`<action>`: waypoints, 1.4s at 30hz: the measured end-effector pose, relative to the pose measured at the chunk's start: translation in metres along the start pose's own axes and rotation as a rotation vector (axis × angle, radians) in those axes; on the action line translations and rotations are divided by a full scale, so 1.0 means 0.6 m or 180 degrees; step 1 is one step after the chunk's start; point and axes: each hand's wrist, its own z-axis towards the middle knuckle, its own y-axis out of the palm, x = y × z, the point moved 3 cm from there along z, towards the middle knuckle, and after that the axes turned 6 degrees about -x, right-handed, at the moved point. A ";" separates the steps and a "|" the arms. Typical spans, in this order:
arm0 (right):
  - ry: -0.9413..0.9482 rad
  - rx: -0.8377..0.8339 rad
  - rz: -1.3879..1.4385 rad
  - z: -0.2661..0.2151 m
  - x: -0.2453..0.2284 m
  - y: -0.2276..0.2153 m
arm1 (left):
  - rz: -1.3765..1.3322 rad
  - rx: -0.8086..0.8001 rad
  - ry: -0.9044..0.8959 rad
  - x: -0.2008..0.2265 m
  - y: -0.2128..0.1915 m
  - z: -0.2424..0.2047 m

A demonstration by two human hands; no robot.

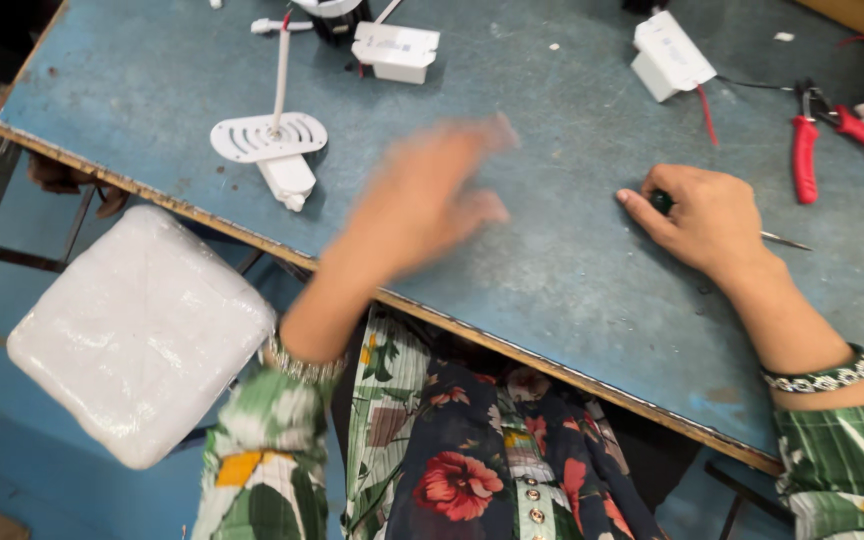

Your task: The person assembles small white electronic components on a workbench. They use a screwdriver to tighten screws on a white rectangular box and connect red and white wires to it. The person handles multiple similar components and tools including pliers.

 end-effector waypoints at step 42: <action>0.0243 -0.0091 -0.0179 -0.017 0.058 0.023 | -0.0172 0.1287 -0.0706 0.049 -0.062 -0.022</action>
